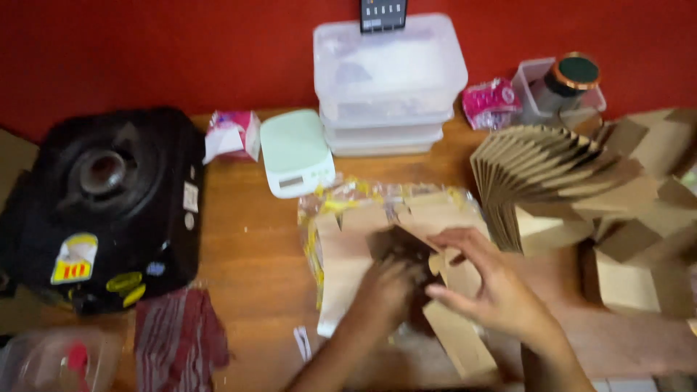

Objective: Assembling cardboard food boxes by folding and tucking flaps on a wooden table.

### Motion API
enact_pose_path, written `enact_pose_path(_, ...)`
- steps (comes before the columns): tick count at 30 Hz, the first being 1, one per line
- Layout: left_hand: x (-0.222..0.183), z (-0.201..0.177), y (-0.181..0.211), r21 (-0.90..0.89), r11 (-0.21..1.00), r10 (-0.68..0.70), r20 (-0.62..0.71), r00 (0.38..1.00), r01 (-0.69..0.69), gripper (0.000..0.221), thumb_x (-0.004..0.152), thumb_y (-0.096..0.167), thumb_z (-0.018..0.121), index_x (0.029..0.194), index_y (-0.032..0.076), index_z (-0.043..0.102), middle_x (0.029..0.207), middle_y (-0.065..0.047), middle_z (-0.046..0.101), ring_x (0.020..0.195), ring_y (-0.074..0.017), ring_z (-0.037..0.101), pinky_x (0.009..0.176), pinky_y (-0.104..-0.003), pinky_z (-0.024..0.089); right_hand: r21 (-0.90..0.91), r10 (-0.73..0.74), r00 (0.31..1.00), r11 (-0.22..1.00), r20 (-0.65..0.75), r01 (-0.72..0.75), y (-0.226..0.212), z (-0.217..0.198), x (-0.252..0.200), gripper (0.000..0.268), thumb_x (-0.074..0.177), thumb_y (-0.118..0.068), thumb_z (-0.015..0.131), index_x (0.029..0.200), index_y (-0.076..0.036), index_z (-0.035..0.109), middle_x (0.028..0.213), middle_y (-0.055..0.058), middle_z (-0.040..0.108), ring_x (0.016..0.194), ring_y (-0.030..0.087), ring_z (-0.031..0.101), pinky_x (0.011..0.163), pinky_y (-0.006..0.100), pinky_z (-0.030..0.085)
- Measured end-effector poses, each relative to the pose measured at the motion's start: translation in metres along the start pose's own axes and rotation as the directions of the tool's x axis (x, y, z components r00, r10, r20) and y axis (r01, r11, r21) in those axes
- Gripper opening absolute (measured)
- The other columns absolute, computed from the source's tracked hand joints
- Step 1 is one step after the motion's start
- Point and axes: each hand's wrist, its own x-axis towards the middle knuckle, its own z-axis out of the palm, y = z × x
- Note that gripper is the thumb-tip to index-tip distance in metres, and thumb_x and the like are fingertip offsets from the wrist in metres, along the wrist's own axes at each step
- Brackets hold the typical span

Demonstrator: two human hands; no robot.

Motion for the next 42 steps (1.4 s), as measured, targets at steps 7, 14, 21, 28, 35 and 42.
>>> enact_pose_path(7,0.022,-0.032,0.049,-0.652,0.586,-0.518,0.157,0.841,0.482,0.043,0.097,0.038,0.037,0.112,0.006,0.062,0.103,-0.01,0.066,0.088,-0.0183,0.061,0.079,-0.03,0.048,-0.135,0.169,0.983,0.978,0.067,-0.159,-0.023,-0.016,0.007,0.058,0.079,-0.027,0.076,0.133,-0.017,0.06,0.105,0.004,0.059,0.101,0.014,0.064,0.091,0.024,0.046)
enact_pose_path(14,0.073,-0.055,0.051,-0.444,0.656,-0.584,0.213,0.783,0.611,0.062,0.09,0.064,0.029,0.082,0.013,0.062,0.069,0.001,0.066,0.071,-0.0133,0.065,0.07,-0.028,0.047,-0.132,0.012,1.0,0.991,-0.002,-0.012,-0.027,-0.006,0.011,0.032,0.088,-0.013,0.06,0.119,-0.009,0.06,0.099,0.008,0.054,0.085,0.019,0.06,0.074,0.029,0.055)
enact_pose_path(21,0.071,-0.032,0.026,-0.514,0.54,-0.686,0.189,0.702,0.666,0.017,0.09,0.025,0.056,0.088,0.011,0.066,0.064,-0.002,0.067,0.061,-0.0119,0.068,0.065,-0.025,0.053,-0.027,0.183,0.982,0.983,0.04,-0.182,-0.005,-0.02,0.019,0.064,0.08,0.0,0.048,0.141,-0.02,0.056,0.1,0.004,0.058,0.087,0.015,0.06,0.086,0.022,0.042)
enact_pose_path(28,0.05,-0.019,0.044,-0.786,0.378,-0.711,0.092,0.697,0.489,0.043,0.089,0.022,0.06,0.128,0.009,0.047,0.121,-0.009,0.065,0.106,-0.0164,0.063,0.088,-0.027,0.052,0.025,0.181,0.957,0.981,0.228,-0.191,0.003,-0.039,0.013,0.066,0.078,0.006,0.05,0.137,-0.022,0.059,0.123,0.005,0.065,0.122,0.018,0.059,0.105,0.03,0.037)
enact_pose_path(35,0.056,-0.052,0.065,-0.887,0.344,-0.562,0.068,0.825,0.307,0.035,0.095,0.01,0.055,0.128,-0.001,0.049,0.114,-0.015,0.066,0.103,-0.0217,0.065,0.094,-0.03,0.053,0.277,0.039,0.995,0.959,0.097,-0.064,0.004,-0.036,0.007,0.02,0.088,-0.012,0.063,0.105,-0.008,0.071,0.121,0.011,0.064,0.123,0.021,0.057,0.1,0.034,0.045)
enact_pose_path(42,0.047,-0.048,0.069,-0.735,0.496,-0.67,0.015,0.742,0.463,0.017,0.091,0.021,0.067,0.079,0.009,0.065,0.071,0.001,0.061,0.065,-0.0088,0.052,0.06,-0.023,0.041,0.312,0.089,0.982,0.95,-0.169,-0.033,0.008,-0.006,0.004,0.007,0.085,-0.01,0.069,0.091,-0.007,0.068,0.118,0.012,0.058,0.119,0.02,0.056,0.104,0.033,0.041)
